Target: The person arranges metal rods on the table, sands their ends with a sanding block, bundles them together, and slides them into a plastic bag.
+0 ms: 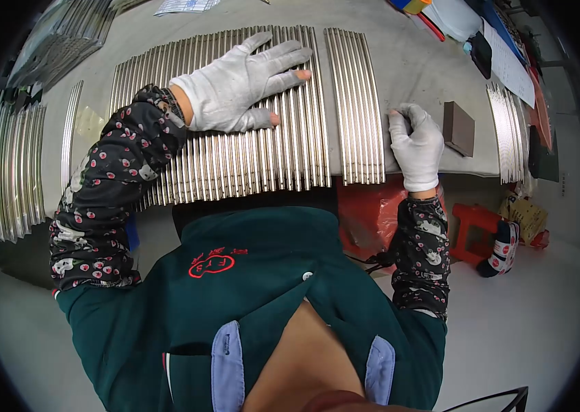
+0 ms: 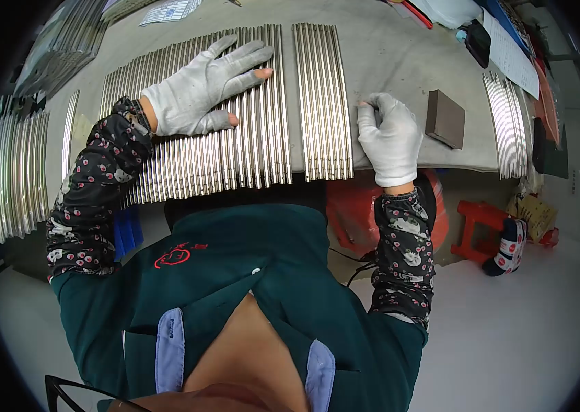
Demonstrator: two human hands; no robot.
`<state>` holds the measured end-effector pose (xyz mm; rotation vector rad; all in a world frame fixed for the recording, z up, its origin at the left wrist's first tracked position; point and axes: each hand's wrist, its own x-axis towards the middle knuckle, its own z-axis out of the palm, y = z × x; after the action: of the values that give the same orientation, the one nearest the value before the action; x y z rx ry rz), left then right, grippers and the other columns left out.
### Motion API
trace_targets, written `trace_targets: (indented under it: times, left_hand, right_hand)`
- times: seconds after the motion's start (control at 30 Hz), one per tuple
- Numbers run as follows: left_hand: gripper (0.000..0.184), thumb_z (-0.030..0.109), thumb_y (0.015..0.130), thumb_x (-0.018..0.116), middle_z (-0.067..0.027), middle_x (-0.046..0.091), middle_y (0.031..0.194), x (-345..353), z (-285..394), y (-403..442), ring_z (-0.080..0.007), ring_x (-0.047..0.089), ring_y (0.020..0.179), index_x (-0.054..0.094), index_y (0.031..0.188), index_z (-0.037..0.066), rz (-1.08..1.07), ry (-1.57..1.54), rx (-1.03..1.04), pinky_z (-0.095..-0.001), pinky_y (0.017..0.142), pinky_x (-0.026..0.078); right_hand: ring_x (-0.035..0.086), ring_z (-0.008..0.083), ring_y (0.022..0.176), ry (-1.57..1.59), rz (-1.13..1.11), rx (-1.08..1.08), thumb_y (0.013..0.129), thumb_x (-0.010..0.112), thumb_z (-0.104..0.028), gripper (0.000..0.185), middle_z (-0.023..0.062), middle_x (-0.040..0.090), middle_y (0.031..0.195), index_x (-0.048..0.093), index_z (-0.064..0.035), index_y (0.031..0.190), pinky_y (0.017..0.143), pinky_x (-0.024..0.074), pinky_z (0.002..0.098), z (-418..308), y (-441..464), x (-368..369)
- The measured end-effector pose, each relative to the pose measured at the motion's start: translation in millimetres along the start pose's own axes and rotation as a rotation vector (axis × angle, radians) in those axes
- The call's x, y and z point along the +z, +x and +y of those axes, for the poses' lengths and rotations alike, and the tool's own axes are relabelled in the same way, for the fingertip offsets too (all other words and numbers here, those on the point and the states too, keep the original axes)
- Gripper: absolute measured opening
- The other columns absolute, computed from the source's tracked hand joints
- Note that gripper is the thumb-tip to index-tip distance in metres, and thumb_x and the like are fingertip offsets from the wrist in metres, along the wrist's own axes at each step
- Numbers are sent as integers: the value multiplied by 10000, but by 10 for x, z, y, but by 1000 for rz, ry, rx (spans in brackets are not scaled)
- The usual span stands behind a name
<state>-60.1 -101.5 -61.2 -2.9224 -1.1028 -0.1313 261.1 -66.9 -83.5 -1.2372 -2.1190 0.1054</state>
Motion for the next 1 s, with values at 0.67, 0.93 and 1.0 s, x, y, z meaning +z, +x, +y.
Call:
trace_targets:
  times: [0.67, 0.93, 1.0]
  left_hand:
    - [774, 575, 925, 381, -172, 213, 1548, 22, 126, 202, -308, 223, 1438, 228, 1498, 79, -44, 111, -78, -534, 1159, 149]
    - [780, 592, 900, 417, -149, 231, 1542, 44, 140, 261, -282, 244, 1430, 216, 1510, 150, -2, 102, -51, -520, 1159, 172]
    - [772, 591, 904, 410, -154, 230, 1542, 43, 147, 264, -299, 238, 1432, 229, 1506, 143, 61, 137, -39, -521, 1158, 173]
  right_hand:
    - [612, 232, 645, 0, -12, 5, 805, 702, -127, 79, 76, 631, 717, 657, -74, 843, 616, 494, 341, 9, -4, 33]
    - [624, 230, 661, 24, -18, 21, 809, 699, -125, 83, 84, 643, 740, 662, -69, 857, 627, 503, 334, 48, -19, 58]
    - [626, 231, 662, 27, -19, 15, 810, 698, -124, 84, 87, 645, 744, 663, -68, 861, 627, 504, 332, 54, -23, 55]
